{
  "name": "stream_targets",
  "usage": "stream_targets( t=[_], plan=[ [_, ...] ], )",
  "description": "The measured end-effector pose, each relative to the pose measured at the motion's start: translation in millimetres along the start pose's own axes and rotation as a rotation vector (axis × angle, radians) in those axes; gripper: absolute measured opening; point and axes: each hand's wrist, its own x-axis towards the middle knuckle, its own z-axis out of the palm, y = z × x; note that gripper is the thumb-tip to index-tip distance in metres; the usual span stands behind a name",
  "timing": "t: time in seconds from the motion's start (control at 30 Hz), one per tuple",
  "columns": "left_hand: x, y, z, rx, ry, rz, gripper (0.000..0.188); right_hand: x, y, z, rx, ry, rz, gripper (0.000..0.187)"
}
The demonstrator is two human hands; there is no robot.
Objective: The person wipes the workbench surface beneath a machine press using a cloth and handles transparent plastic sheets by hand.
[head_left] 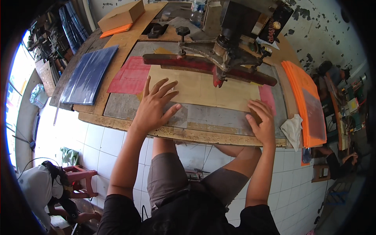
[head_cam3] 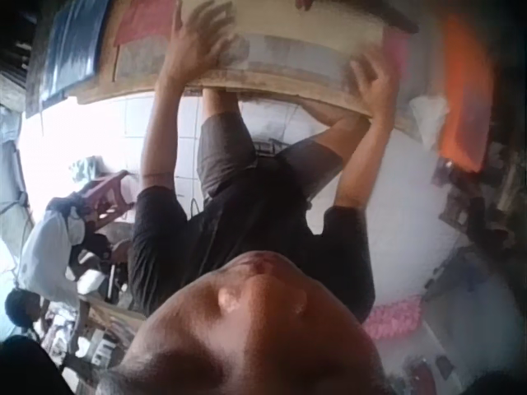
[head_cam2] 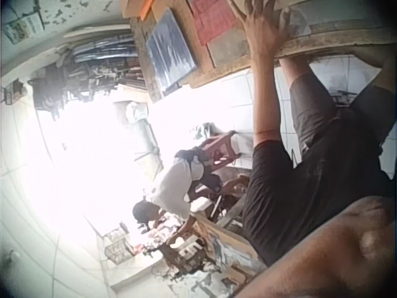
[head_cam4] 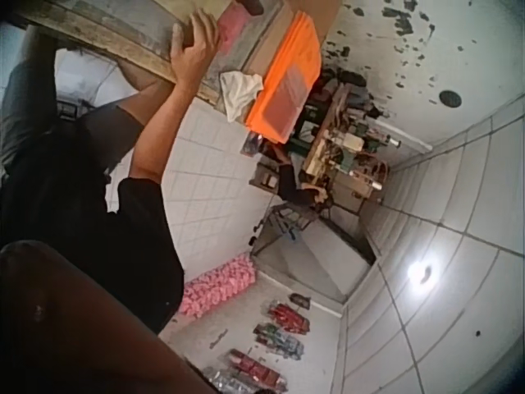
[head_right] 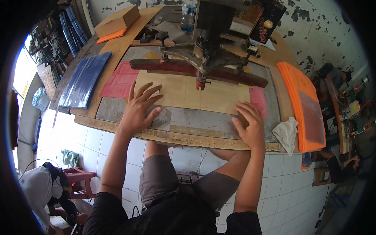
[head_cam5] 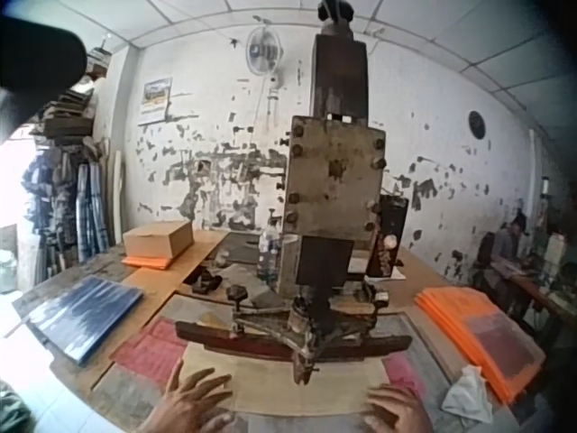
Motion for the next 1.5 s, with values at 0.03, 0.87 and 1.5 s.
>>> stream_targets(
  t=[0.03,0.87,1.5],
  plan=[
    [1.5,2.1,-1.7,-0.006,0.032,0.009,0.051,-0.7,1.1,-1.5,-0.024,0.044,0.015,0.034],
    [1.9,0.8,6.0,0.099,-0.057,-0.056,0.079,0.1,1.1,-0.4,-0.023,-0.126,0.027,0.047],
    [3.3,2.0,2.3,0.022,-0.062,-0.004,0.071,-1.2,2.0,-0.1,-0.047,-0.098,0.028,0.046]
  ],
)
